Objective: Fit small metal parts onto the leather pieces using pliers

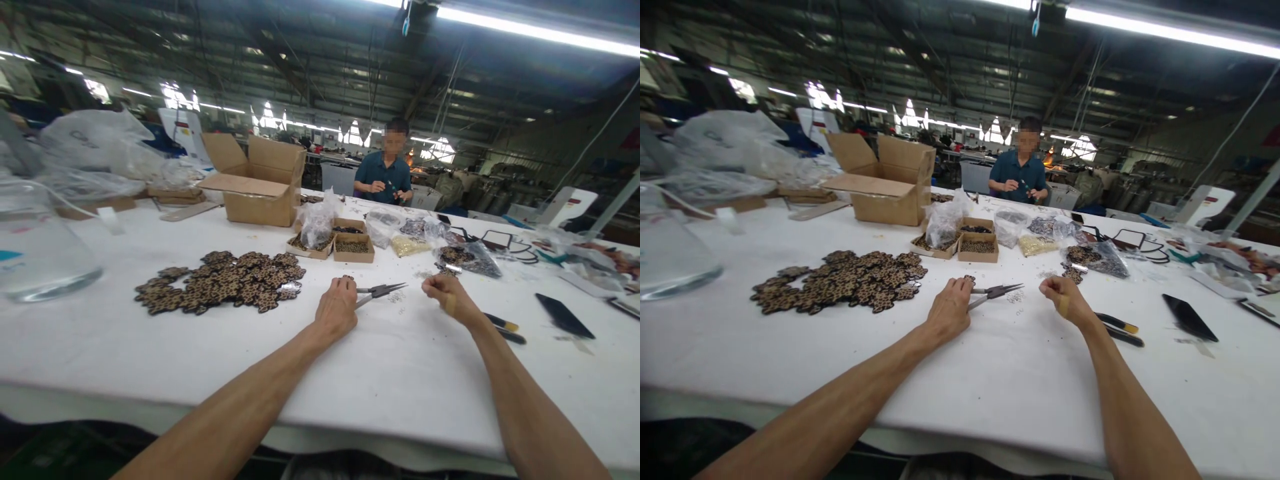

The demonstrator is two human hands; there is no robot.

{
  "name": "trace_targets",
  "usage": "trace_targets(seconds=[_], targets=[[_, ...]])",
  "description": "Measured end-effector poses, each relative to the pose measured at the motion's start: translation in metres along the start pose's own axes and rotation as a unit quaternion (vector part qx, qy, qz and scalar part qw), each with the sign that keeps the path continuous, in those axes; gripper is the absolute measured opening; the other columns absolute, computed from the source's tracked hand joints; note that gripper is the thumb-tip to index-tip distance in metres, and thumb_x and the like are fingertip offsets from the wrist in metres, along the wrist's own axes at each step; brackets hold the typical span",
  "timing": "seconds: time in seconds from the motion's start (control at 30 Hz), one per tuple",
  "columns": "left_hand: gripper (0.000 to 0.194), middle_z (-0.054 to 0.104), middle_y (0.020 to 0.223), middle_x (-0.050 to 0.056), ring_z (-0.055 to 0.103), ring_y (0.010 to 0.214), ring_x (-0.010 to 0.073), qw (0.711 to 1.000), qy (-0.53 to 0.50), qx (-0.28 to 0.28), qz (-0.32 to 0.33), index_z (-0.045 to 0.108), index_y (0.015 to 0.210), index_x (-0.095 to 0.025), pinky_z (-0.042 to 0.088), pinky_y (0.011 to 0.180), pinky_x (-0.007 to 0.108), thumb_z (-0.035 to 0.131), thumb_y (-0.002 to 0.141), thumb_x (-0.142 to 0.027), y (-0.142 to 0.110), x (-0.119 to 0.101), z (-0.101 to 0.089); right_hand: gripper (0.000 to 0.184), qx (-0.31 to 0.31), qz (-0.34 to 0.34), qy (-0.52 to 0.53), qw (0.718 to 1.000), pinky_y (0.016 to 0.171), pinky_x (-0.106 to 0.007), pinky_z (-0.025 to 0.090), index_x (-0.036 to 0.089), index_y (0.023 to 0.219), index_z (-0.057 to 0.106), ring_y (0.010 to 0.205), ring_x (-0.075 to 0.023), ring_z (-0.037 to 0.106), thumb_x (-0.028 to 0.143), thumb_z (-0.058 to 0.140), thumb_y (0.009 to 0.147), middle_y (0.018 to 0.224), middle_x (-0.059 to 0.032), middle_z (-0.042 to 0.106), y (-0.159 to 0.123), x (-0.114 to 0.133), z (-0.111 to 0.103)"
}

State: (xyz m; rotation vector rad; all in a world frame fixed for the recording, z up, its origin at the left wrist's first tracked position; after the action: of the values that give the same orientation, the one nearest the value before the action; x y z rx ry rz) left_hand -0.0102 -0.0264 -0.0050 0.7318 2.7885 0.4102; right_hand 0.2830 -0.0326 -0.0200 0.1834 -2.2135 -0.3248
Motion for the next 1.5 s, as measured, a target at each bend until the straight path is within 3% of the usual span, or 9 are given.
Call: trace_targets(seconds=[0.07,0.17,0.4,0.6,0.97,1.2,1.5], targets=[[0.051,0.056,0.124,0.013,0.05,0.113,0.0265,1.0,0.001,0.008,-0.001,0.053,0.118,-0.017,0.05,0.089,0.036,0.054,0.069,-0.001,-0.001,0.0,0.003,0.029,-0.015,-0.017,0.131,0.991,0.068,-0.032,0.048,0.018,0.086,0.069,0.071,-0.0196,0.06,0.047,0.068,0.087,0.075,-0.004,0.067,-0.004,0.016,0.0],[0.055,0.055,0.125,0.013,0.054,0.109,0.0254,1.0,-0.009,0.014,-0.013,0.052,0.123,-0.017,0.05,0.092,0.036,0.055,0.07,-0.002,-0.002,0.001,0.003,0.03,-0.013,-0.021,0.227,0.974,0.073,-0.034,0.049,0.019,0.083,0.07,0.071,-0.0185,0.059,0.048,0.076,0.083,0.075,-0.0031,0.066,-0.005,0.028,0.008],[0.055,0.055,0.122,0.012,0.059,0.108,0.0249,0.999,-0.045,0.02,-0.021,0.052,0.123,-0.017,0.05,0.095,0.036,0.058,0.07,-0.003,-0.005,-0.001,-0.001,0.031,-0.006,-0.005,0.3,0.954,0.075,-0.036,0.053,0.017,0.089,0.074,0.075,-0.0198,0.063,0.047,0.08,0.081,0.079,-0.0058,0.071,-0.003,0.028,0.029],[0.048,0.053,0.122,0.014,0.06,0.106,0.0247,0.997,-0.079,0.013,-0.017,0.054,0.117,-0.016,0.051,0.094,0.037,0.056,0.071,-0.003,-0.006,-0.006,-0.004,0.032,-0.007,0.022,0.38,0.925,0.081,-0.04,0.057,0.018,0.085,0.074,0.078,-0.0209,0.068,0.046,0.085,0.076,0.093,-0.0084,0.075,-0.005,0.038,0.034],[0.055,0.046,0.13,0.015,0.051,0.12,0.025,0.993,-0.113,0.016,0.037,0.049,0.117,-0.015,0.045,0.106,0.036,0.057,0.065,0.001,-0.007,-0.012,0.005,0.029,-0.019,0.029,0.403,0.914,0.082,-0.041,0.06,0.018,0.082,0.075,0.079,-0.0192,0.068,0.043,0.087,0.074,0.102,-0.0085,0.074,-0.006,0.038,0.031],[0.056,0.048,0.128,0.014,0.052,0.116,0.0248,0.992,-0.122,0.011,0.028,0.049,0.118,-0.017,0.046,0.105,0.038,0.056,0.065,0.001,-0.007,-0.011,0.0,0.028,0.014,0.025,0.41,0.911,0.082,-0.043,0.06,0.017,0.086,0.076,0.078,-0.0218,0.068,0.041,0.086,0.076,0.084,-0.0074,0.072,-0.006,0.042,0.035],[0.057,0.048,0.126,0.013,0.051,0.116,0.0244,0.989,-0.14,0.021,0.048,0.049,0.117,-0.018,0.047,0.104,0.037,0.056,0.064,0.001,-0.007,-0.014,0.0,0.024,0.036,0.041,0.444,0.895,0.082,-0.042,0.061,0.017,0.086,0.077,0.078,-0.02,0.067,0.038,0.085,0.077,0.085,-0.0061,0.071,-0.005,0.039,0.039]])
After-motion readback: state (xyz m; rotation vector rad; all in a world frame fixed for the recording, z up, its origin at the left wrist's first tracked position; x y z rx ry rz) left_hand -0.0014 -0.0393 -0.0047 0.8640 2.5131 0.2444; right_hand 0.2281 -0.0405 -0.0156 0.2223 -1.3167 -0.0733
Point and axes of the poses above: each hand's wrist, its own y-axis towards the middle knuckle, its own z-axis out of the palm, x = y × z, the point moved 8 cm from there along y, towards the middle knuckle
